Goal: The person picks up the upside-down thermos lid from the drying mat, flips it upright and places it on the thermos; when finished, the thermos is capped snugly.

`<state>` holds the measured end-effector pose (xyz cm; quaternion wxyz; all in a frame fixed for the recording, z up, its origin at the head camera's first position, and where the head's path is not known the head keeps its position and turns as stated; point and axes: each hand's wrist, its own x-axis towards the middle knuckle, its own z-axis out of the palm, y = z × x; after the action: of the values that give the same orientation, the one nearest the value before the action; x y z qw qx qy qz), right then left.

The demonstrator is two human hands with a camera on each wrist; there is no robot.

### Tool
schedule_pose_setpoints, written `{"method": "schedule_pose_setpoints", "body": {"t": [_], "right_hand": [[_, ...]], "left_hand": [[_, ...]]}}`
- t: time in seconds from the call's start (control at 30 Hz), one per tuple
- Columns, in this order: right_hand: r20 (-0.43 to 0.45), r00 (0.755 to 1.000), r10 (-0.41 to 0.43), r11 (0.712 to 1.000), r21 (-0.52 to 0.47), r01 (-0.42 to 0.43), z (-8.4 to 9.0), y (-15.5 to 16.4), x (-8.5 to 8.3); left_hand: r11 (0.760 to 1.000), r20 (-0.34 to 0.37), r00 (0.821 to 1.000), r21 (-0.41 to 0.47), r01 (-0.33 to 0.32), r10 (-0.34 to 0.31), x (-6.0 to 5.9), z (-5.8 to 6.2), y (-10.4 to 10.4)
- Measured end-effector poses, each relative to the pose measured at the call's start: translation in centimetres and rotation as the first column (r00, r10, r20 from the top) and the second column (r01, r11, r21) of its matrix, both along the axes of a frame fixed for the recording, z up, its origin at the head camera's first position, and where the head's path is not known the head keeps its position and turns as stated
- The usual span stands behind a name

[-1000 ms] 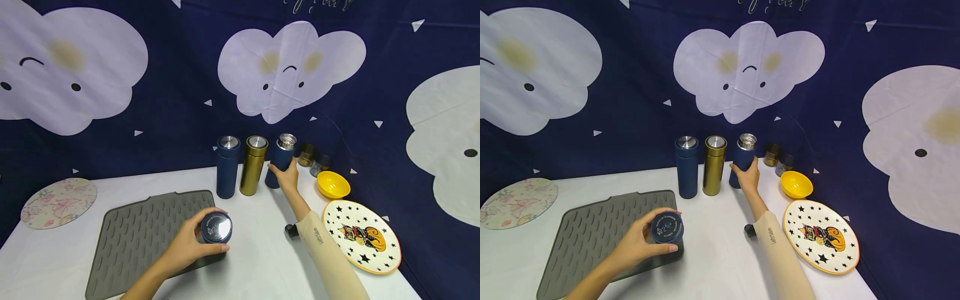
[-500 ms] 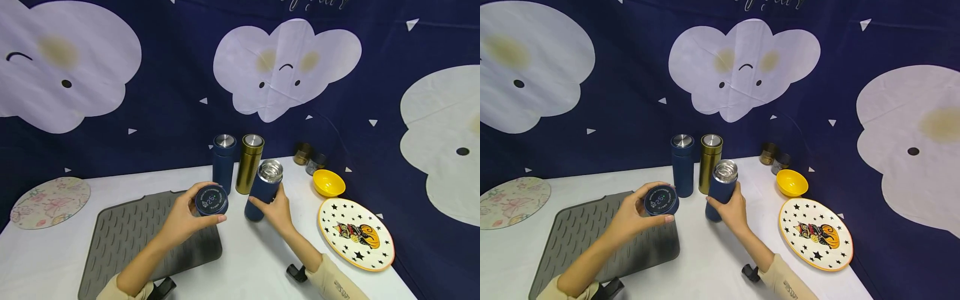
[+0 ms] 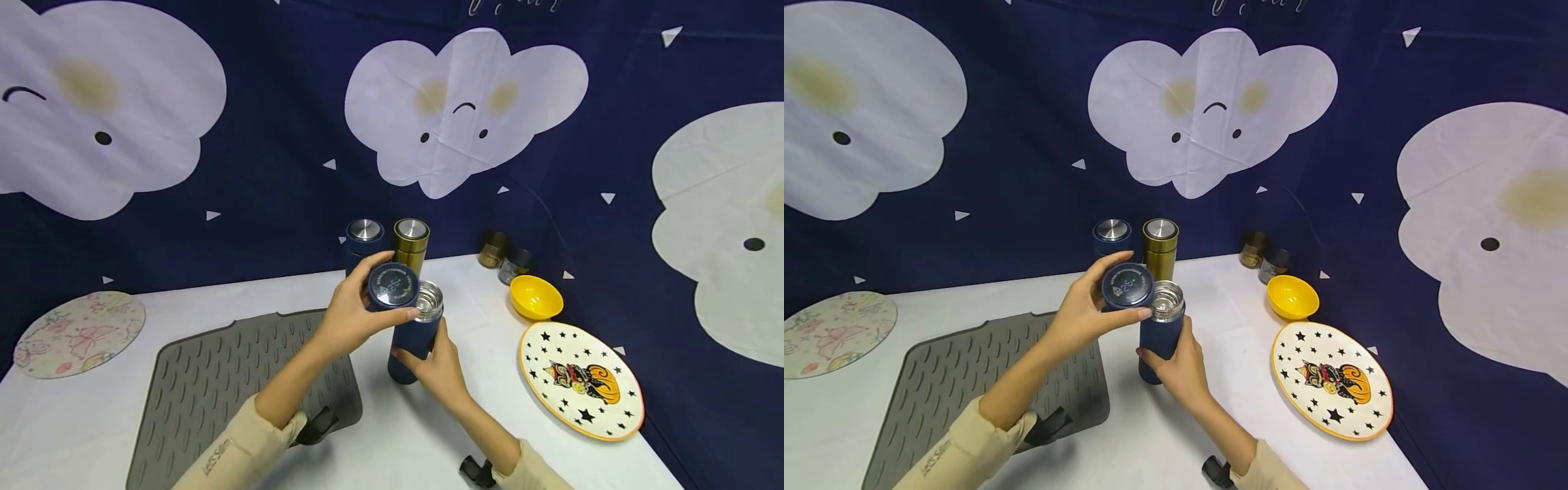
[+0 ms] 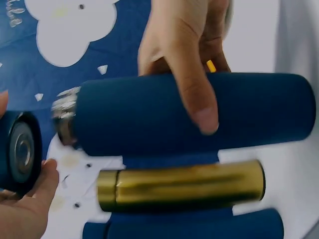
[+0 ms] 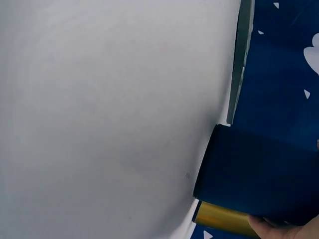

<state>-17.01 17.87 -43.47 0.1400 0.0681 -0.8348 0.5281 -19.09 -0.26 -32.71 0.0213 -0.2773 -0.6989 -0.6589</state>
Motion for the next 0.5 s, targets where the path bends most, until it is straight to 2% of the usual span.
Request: {"method": "schedule_pose_setpoints", "body": {"t": [0.13,0.2,0.27,0.37,0.5], "right_hand": [[-0.019,1.000,0.009,1.000,-0.003,-0.009,-0.2,0.2,0.1],[-0.023,0.999,0.024,1.000,-0.002,-0.024,-0.3,0.3,0.1],[-0.022,0.999,0.036,0.999,0.005,-0.036,-0.4,0.2,0.2],[-0.024,0.999,0.031,0.999,0.016,-0.030,-0.3,0.2,0.3],[-0.031,0.999,0.020,0.999,0.031,-0.019,-0.1,0.2,0.2]], "left_hand": [[0.999,-0.025,0.999,0.006,0.032,-0.032,-1.4,-0.8,2.7],[0.999,-0.026,0.998,0.005,0.054,-0.054,-1.8,-1.5,3.6],[0.999,-0.041,0.998,-0.020,0.048,-0.049,-2.0,-2.2,4.1],[0.997,-0.102,0.994,-0.070,0.024,-0.031,-2.3,-3.1,4.4],[0.994,-0.205,0.979,-0.106,-0.008,-0.014,-2.5,-3.7,4.4]]}}
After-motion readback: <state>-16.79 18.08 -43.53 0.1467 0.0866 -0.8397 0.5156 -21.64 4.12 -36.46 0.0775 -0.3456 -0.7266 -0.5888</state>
